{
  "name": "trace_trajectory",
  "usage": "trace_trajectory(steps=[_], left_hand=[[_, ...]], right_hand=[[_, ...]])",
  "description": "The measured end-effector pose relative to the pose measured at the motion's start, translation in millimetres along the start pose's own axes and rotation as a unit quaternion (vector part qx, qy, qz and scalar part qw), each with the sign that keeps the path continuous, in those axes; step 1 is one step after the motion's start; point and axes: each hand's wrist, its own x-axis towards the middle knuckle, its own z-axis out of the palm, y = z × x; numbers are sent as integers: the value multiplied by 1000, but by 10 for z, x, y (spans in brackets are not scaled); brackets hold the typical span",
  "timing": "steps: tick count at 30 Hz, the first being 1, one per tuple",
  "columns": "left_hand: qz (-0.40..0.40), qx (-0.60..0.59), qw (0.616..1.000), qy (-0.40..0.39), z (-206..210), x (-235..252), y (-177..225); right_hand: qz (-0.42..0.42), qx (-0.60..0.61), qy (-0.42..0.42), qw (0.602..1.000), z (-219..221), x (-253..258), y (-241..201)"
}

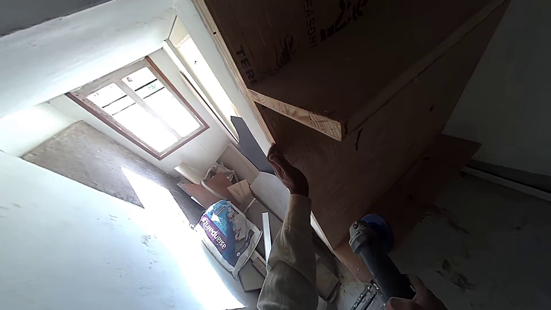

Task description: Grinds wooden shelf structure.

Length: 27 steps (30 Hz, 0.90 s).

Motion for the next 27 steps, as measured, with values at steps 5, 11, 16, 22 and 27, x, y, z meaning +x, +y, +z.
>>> trace_trajectory(steps=[5,11,16,22,27], left_hand=[[33,17,999,-8,-11,7,-49],[22,55,998,-26,-134,-196,-339],[31,59,997,-49,-204,-243,-370],[-93,133,984,-76,-781,-837,-241],[-505,137,835,-173,-1347,-2293,114]], right_hand=[[15,13,-3,1000,-52,-39,5],[21,28,-7,999,-122,-72,-24],[16,65,-8,998,-114,-78,-39],[-2,209,-29,977,-37,-97,-122],[-12,369,-107,923,106,-64,-105]])
